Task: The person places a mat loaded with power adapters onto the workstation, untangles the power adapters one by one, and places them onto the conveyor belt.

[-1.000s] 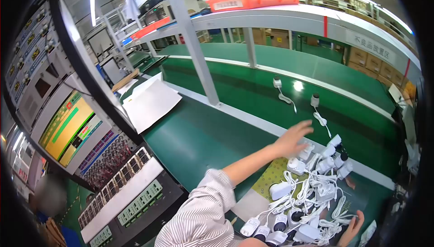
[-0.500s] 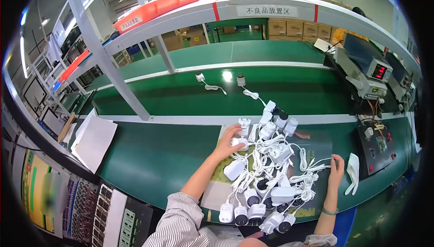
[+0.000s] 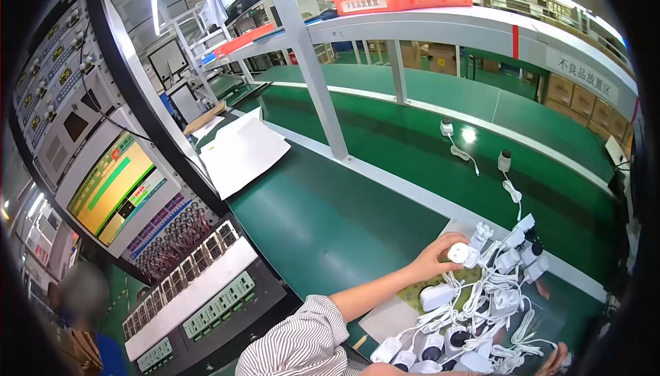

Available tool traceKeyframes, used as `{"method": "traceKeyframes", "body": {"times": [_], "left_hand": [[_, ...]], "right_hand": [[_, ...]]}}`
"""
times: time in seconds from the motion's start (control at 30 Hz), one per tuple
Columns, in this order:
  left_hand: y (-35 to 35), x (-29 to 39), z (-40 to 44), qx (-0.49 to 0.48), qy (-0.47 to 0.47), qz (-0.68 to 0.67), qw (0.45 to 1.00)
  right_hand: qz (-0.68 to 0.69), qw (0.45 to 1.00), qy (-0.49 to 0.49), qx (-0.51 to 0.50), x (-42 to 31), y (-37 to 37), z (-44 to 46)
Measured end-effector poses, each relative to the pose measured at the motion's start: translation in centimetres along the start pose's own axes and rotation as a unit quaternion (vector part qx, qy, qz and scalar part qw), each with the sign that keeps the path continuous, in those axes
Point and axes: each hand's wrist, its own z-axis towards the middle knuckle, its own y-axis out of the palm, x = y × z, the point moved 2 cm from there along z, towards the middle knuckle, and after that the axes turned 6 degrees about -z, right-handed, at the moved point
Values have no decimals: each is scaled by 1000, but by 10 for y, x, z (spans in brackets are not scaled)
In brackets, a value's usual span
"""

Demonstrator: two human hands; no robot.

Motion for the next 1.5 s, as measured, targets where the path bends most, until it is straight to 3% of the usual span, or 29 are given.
{"method": "traceKeyframes", "body": {"times": [0.07, 0.17, 0.23, 0.3, 0.4, 0.5, 0.57, 0.63, 0.67, 0.77, 0.8, 0.83, 0.9, 1.03, 1.07, 1.17, 1.5], "left_hand": [[-4, -2, -1, 18, -100, -258, 961], [-12, -1, -2, 24, -161, -545, 823], [-24, -16, -8, 3, -175, -674, 717], [-33, -20, -11, 30, -154, -668, 727], [-40, -16, -4, 16, -105, -640, 761], [-51, -10, 3, 3, -100, -670, 736], [-61, -9, 4, 113, -144, -725, 664], [-76, -6, 8, 145, -118, -720, 668], [-84, -5, 11, 165, -135, -696, 686], [-119, -49, -3, 156, -132, -515, 832], [-120, -42, -1, 209, -160, -342, 902], [-120, -32, 2, 251, -211, -157, 932], [-113, -34, 7, 301, -165, 124, 931], [-107, -21, 9, 194, -117, 328, 917], [-101, -18, 9, 177, -118, 411, 886], [-83, 5, 12, 128, -199, 452, 860], [-100, -17, 8, 180, -120, 424, 879]], "right_hand": [[24, 993, 111, -36, -52, -16, 6], [29, 950, 200, -238, 12, -21, 14], [14, 976, 160, -148, -14, -15, 10], [-1, 988, 131, -82, -43, -14, 6], [0, 989, 124, -79, -41, -15, 6], [2, 990, 121, -79, -39, -14, 7], [7, 990, 120, -77, -38, -13, 7], [11, 989, 121, -81, -38, -10, 8], [2, 989, 125, -84, -38, -10, 8], [-21, 986, 140, -89, -39, -13, 6], [-17, 986, 144, -87, -38, -15, 5], [-13, 985, 149, -89, -37, -14, 4], [-6, 983, 159, -95, -34, -15, 4], [19, 975, 193, -109, -26, -15, 5], [28, 972, 204, -114, -24, -15, 5], [66, 961, 237, -126, -6, -15, 6], [68, 965, 213, -135, 57, 1, -12]]}}
